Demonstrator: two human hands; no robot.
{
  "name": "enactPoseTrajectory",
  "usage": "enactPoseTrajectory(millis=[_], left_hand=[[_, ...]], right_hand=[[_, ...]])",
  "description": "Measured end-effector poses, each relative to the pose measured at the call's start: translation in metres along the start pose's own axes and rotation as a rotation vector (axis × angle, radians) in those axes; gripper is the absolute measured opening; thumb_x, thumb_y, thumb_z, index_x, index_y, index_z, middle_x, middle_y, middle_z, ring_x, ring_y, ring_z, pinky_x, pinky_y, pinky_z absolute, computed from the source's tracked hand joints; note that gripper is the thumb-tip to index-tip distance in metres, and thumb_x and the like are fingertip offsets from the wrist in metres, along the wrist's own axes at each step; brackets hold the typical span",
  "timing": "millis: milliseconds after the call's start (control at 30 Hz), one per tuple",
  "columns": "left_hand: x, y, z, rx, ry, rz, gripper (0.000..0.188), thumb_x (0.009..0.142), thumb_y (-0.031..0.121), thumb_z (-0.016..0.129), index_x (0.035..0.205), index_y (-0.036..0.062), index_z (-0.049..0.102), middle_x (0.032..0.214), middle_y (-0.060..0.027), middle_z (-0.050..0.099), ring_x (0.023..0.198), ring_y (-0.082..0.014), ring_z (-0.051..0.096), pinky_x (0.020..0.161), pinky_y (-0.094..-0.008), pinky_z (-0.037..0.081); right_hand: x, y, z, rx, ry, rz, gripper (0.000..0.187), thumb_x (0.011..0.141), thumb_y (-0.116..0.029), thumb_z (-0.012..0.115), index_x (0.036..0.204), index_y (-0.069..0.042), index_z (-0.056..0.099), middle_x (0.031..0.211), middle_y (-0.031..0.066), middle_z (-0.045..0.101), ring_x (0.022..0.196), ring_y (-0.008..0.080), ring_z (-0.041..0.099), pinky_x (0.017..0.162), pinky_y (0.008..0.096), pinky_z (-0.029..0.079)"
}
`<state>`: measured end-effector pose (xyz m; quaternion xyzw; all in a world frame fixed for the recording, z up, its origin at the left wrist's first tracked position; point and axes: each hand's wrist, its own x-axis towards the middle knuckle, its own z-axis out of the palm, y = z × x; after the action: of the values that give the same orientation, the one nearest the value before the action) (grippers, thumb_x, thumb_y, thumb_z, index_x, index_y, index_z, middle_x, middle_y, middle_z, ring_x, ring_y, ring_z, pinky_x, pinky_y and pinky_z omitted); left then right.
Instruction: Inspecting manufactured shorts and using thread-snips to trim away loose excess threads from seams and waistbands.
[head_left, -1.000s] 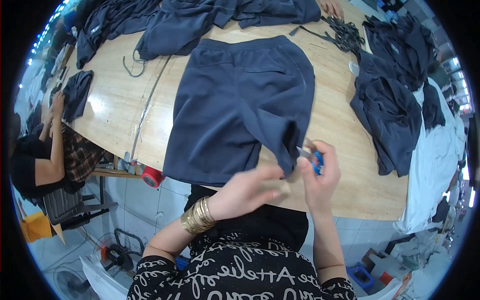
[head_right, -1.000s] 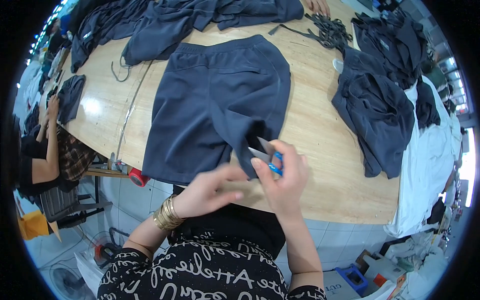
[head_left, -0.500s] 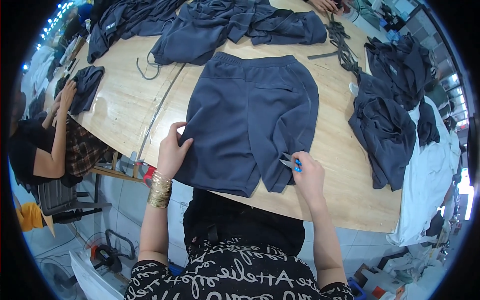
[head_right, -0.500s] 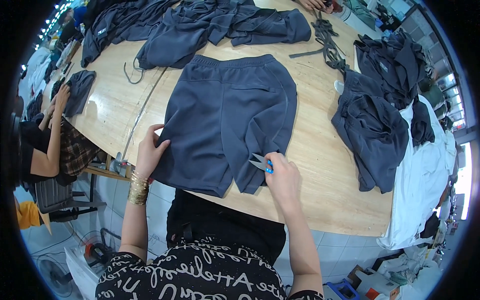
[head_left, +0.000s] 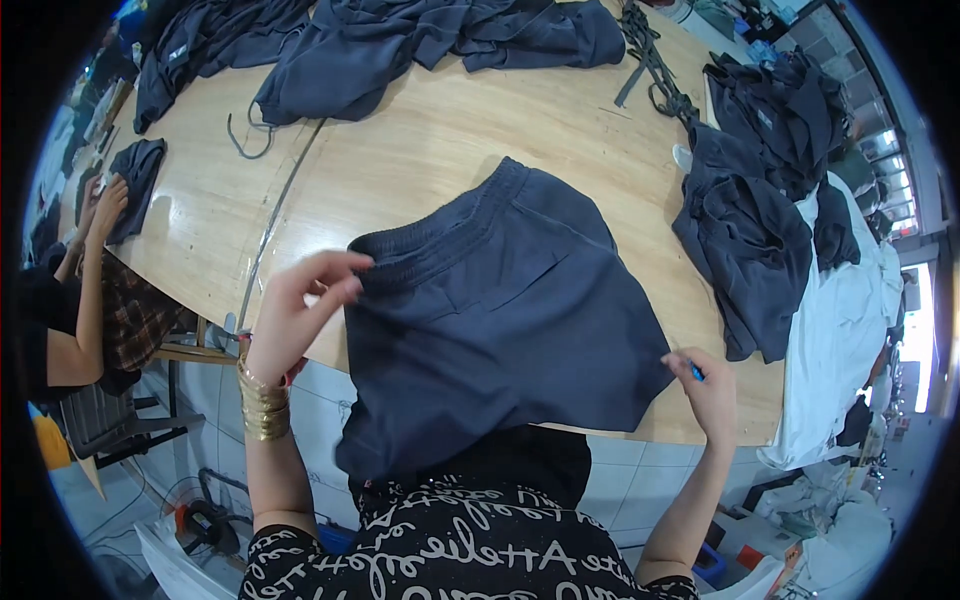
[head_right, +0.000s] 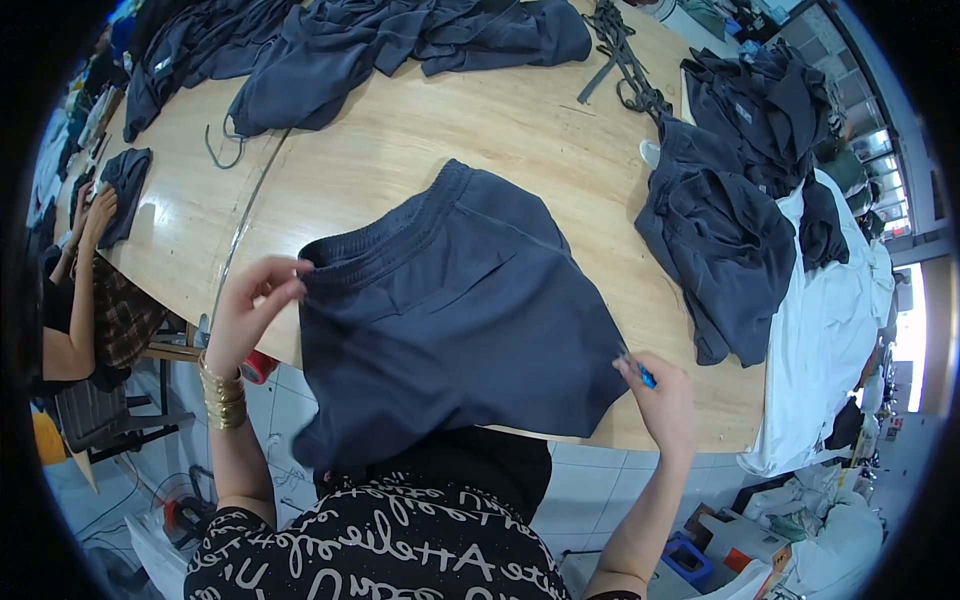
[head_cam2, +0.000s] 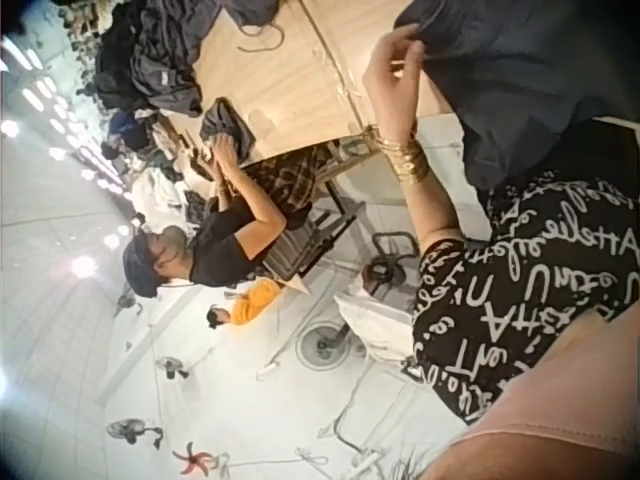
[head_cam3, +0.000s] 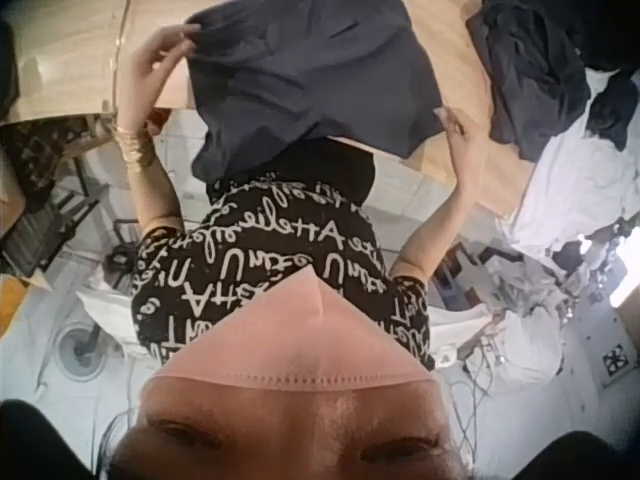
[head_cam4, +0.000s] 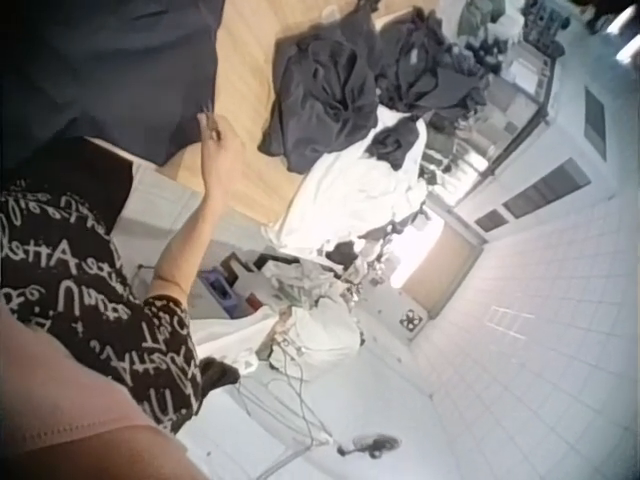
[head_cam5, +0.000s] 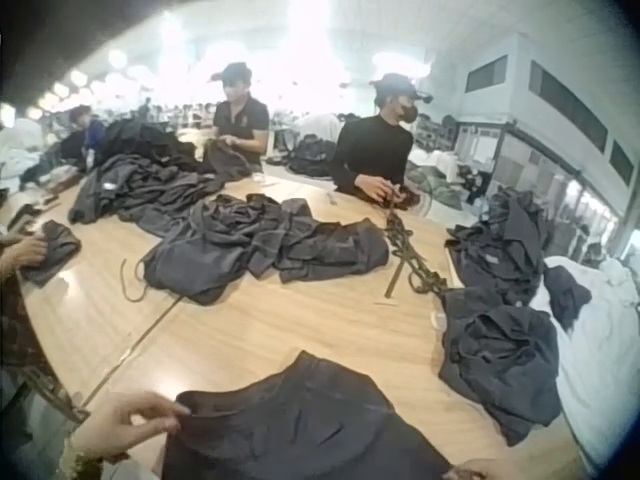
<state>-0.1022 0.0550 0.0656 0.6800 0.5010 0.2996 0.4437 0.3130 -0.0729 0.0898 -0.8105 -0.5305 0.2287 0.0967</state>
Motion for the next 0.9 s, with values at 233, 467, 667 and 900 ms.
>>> enactPoseTrajectory(millis=[233,467,667,900], left_hand=[[0.022,-0.011,0.01,0.316,0.225,0.214,0.018,0.086,0.008,0.061,0.103,0.0059,0.065,0.094,-0.0056,0.064,0.084,-0.0128,0.06,0.069,-0.0246,0.045],[0.094,-0.001,0.094,0.194,0.122,0.231,0.041,0.083,0.024,0.068,0.118,0.0044,0.057,0.117,-0.0129,0.054,0.112,-0.0195,0.051,0.086,-0.0305,0.046],[0.136,-0.001,0.121,0.175,-0.12,0.035,0.033,0.08,0.016,0.067,0.106,-0.0021,0.057,0.102,-0.0141,0.061,0.097,-0.0236,0.057,0.085,-0.0302,0.044],[0.111,0.025,0.121,-0.811,-0.284,-0.138,0.026,0.08,0.004,0.063,0.105,0.0,0.057,0.097,-0.0027,0.063,0.087,-0.0088,0.059,0.08,-0.0222,0.046]], right_hand=[[0.036,-0.044,-0.006,0.387,0.168,-0.119,0.017,0.088,-0.015,0.061,0.09,0.001,0.067,0.065,-0.0004,0.053,0.059,0.0052,0.044,0.055,0.0213,0.034],[0.082,-0.115,0.054,0.635,-0.009,-0.329,0.014,0.086,-0.013,0.063,0.093,-0.001,0.067,0.075,0.003,0.063,0.067,0.0055,0.054,0.063,0.0215,0.043],[0.093,-0.112,0.08,0.771,0.229,-0.37,0.011,0.08,-0.005,0.066,0.09,-0.001,0.067,0.082,0.0068,0.065,0.072,0.0133,0.061,0.067,0.0238,0.045],[0.08,-0.117,0.076,0.634,0.513,-0.634,0.024,0.071,0.001,0.069,0.094,-0.004,0.065,0.089,0.0085,0.061,0.077,0.0208,0.063,0.068,0.0281,0.05]])
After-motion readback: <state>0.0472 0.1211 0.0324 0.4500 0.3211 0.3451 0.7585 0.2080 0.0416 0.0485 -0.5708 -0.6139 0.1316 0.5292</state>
